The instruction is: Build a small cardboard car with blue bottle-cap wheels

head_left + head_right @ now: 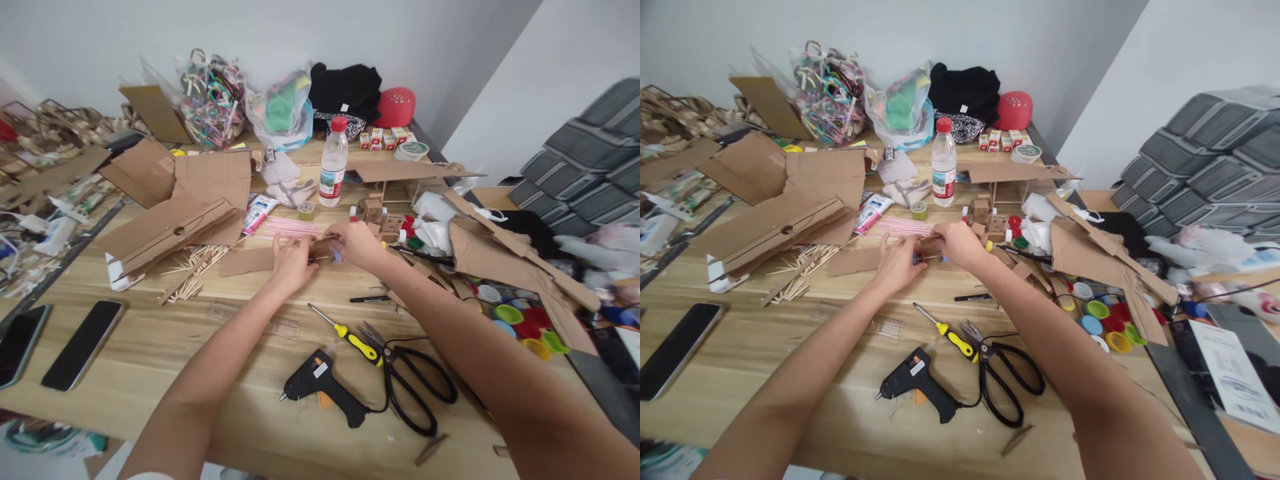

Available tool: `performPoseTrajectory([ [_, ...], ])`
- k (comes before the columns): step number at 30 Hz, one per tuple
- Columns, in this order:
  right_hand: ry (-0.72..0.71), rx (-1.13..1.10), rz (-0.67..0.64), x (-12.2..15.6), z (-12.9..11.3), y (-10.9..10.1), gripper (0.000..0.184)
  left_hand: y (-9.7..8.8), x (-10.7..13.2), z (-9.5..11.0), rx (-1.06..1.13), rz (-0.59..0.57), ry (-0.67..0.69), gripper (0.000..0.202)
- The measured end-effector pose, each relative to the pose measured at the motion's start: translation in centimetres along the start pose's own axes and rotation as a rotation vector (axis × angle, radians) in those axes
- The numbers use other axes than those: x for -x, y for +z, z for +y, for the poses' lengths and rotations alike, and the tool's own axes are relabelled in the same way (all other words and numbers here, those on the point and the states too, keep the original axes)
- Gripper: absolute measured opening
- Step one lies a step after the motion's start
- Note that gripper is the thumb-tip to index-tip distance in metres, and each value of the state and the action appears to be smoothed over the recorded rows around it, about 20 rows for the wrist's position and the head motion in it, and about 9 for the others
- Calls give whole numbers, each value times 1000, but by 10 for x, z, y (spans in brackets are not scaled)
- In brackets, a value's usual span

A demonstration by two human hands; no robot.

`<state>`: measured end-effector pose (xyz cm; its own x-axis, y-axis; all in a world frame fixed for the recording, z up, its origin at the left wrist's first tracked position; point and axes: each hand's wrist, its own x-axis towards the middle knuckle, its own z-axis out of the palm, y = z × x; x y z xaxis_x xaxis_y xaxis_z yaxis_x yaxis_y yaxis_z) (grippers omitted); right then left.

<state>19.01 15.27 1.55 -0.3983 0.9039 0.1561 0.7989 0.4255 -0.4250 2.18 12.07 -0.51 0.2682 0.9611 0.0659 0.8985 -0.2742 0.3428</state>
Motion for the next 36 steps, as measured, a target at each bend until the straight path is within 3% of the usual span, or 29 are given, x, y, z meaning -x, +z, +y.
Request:
performPoseTrajectory([
  [20,-34,105,-13,6,-3,4,33,-2,1,1,43,10,13,49],
  [32,-250,154,-21,27,-2,8,51,-5,1,1,42,4,39,34],
  [36,-297,170,-30,32,-1,6,46,-6,1,2,20,2,41,36],
])
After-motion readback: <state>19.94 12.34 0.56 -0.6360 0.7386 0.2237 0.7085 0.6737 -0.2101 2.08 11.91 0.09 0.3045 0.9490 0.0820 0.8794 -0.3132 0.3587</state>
